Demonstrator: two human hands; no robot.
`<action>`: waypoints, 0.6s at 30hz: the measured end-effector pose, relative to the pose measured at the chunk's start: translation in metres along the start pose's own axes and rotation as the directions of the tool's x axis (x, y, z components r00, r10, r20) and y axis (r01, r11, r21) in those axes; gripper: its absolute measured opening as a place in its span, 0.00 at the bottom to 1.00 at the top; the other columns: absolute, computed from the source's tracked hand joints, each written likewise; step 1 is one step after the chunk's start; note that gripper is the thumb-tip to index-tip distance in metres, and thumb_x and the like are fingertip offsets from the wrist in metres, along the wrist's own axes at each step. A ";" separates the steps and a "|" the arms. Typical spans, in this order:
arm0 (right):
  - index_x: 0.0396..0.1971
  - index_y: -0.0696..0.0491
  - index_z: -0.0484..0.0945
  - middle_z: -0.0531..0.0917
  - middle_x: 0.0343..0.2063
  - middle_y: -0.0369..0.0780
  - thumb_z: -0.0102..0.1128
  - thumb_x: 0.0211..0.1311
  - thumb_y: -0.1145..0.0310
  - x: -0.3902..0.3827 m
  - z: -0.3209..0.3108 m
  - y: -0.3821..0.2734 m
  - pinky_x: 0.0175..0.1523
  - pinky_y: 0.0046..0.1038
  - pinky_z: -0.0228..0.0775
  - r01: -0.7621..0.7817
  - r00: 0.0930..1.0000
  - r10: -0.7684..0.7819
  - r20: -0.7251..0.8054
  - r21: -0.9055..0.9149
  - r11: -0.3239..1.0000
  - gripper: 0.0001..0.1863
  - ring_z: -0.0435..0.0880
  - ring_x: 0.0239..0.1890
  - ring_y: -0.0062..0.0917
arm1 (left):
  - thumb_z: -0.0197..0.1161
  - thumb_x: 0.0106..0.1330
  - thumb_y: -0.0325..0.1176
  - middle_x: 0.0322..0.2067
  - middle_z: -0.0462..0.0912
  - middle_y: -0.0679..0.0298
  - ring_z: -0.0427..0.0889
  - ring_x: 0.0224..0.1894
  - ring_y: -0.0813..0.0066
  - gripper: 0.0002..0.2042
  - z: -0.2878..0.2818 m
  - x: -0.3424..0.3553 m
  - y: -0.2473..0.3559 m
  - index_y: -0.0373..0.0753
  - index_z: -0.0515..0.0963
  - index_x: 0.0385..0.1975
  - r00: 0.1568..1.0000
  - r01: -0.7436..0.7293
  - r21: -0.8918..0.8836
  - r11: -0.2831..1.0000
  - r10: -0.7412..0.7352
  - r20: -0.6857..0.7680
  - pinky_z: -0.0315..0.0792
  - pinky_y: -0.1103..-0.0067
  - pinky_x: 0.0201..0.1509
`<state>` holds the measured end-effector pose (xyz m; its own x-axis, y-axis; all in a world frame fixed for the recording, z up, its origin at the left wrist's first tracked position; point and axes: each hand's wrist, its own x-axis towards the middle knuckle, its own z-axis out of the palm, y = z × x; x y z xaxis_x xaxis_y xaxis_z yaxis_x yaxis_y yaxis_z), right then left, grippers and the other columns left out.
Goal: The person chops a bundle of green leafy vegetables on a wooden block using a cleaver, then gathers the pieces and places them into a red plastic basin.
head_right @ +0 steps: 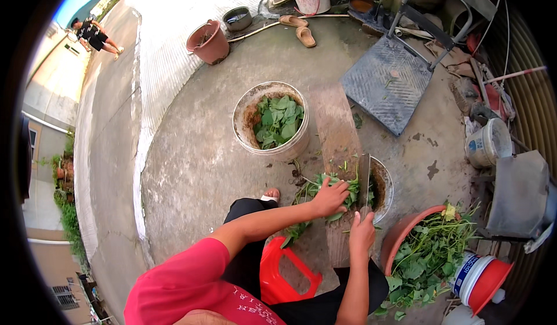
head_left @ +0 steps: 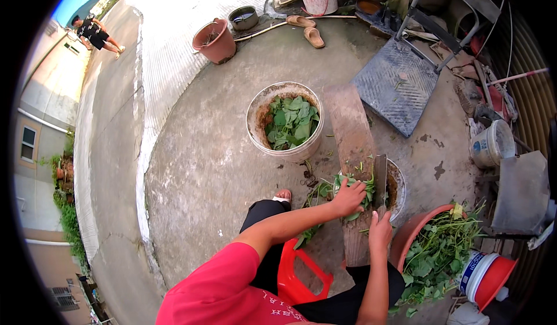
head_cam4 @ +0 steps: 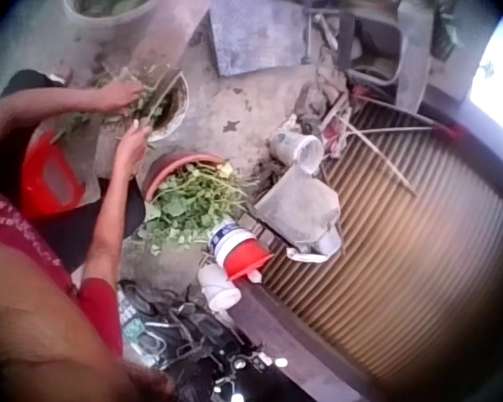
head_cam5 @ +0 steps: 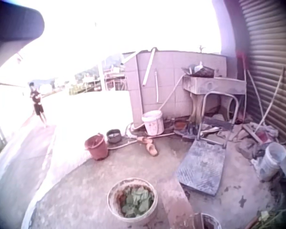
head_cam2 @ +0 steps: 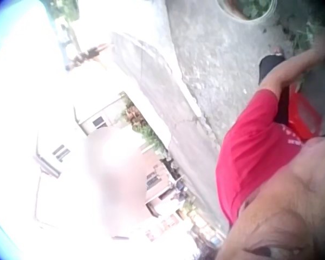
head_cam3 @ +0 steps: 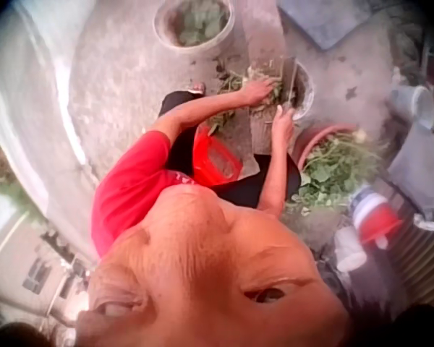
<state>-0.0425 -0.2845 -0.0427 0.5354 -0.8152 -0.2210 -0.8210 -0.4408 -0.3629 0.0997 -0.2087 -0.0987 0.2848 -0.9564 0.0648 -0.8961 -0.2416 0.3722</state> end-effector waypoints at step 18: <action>0.34 0.53 0.65 0.79 0.21 0.51 0.51 0.61 0.52 0.016 -0.011 -0.008 0.29 0.47 0.66 0.102 0.994 -0.099 -0.054 0.058 0.993 0.18 0.78 0.25 0.51 | 0.55 0.50 0.29 0.29 0.72 0.63 0.74 0.35 0.65 0.13 0.007 0.002 -0.022 0.47 0.78 0.35 0.970 -0.063 -0.010 0.998 0.059 -0.236 0.70 0.72 0.38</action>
<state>-0.0294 -0.2980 -0.0330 0.6023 -0.7868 -0.1347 -0.7493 -0.4990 -0.4354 0.1182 -0.2066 -0.1134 0.3038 -0.9032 0.3031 -0.9087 -0.1791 0.3771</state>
